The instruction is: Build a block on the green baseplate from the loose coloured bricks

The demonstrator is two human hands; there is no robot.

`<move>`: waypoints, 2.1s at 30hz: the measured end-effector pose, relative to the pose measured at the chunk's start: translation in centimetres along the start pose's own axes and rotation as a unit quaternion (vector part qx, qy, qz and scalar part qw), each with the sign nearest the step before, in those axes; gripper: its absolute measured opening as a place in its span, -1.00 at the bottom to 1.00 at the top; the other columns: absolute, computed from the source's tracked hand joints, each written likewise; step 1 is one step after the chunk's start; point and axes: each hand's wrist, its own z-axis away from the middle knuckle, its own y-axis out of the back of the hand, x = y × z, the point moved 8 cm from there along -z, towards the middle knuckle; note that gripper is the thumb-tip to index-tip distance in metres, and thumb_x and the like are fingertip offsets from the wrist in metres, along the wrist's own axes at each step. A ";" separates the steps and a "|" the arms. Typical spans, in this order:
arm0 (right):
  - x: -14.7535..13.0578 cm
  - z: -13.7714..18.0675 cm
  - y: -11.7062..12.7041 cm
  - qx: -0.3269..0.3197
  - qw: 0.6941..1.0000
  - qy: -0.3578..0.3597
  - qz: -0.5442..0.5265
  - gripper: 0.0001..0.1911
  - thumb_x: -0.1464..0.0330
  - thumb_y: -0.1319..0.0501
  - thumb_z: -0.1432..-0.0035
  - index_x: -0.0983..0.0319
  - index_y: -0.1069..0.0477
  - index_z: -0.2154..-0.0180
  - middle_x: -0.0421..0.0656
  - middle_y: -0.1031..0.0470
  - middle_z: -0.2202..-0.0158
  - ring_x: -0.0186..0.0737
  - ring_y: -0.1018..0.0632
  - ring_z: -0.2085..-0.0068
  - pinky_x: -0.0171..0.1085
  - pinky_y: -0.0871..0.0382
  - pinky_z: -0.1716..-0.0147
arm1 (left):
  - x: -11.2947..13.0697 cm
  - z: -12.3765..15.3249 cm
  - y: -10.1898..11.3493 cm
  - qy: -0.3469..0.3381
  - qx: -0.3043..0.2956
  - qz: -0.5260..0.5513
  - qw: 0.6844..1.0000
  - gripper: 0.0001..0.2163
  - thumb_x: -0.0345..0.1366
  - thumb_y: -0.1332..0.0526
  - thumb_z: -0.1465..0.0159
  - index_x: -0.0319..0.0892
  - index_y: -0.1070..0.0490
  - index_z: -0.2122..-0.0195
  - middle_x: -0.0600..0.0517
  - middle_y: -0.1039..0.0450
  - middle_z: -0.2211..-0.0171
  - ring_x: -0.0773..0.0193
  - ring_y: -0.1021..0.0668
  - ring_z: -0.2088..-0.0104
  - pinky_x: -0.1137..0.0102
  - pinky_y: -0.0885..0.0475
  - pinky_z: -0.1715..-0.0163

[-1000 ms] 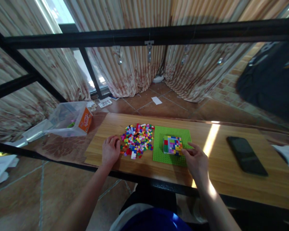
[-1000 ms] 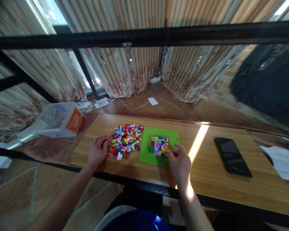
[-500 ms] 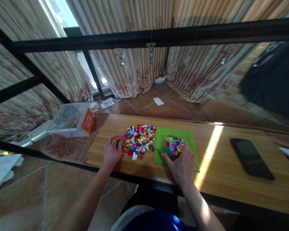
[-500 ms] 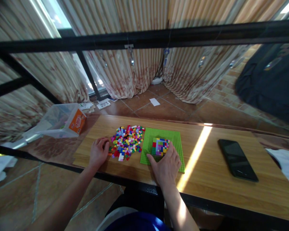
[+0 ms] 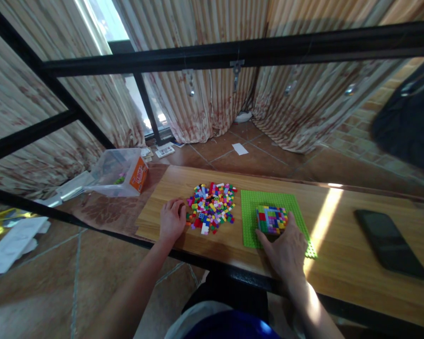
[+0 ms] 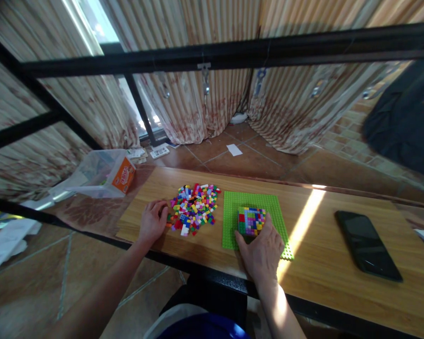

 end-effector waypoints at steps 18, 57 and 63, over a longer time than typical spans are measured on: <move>-11.0 1.3 -3.6 -0.083 0.984 0.147 0.063 -0.73 0.29 -0.14 -0.26 0.26 -0.47 0.09 0.09 -0.42 -0.02 0.12 -0.36 0.02 -0.02 -0.24 0.15 | -0.1 0.0 0.0 0.005 -0.004 0.011 1.000 -0.79 -0.25 -0.07 -0.32 -0.16 -0.46 0.17 -0.11 -0.47 0.11 0.08 -0.48 0.07 0.15 -0.37 -0.02; -10.8 1.7 -5.6 -0.139 0.968 0.201 -0.059 -0.74 0.40 0.01 -0.32 0.24 -0.45 0.24 -0.05 -0.49 0.27 -0.13 -0.46 0.23 -0.23 -0.30 0.22 | 0.1 0.1 0.1 0.007 -0.005 0.006 1.000 -0.81 -0.28 -0.08 -0.32 -0.17 -0.45 0.16 -0.11 -0.47 0.10 0.08 -0.48 0.09 0.16 -0.38 0.00; -11.3 1.8 -5.5 -0.114 0.967 0.228 -0.032 -0.73 0.50 0.00 -0.27 0.23 -0.46 0.31 -0.08 -0.48 0.33 -0.14 -0.44 0.28 -0.24 -0.29 0.24 | 0.1 0.2 0.1 0.000 -0.002 -0.001 1.000 -0.82 -0.30 -0.08 -0.32 -0.18 -0.45 0.16 -0.11 -0.47 0.11 0.10 -0.49 0.09 0.17 -0.38 0.01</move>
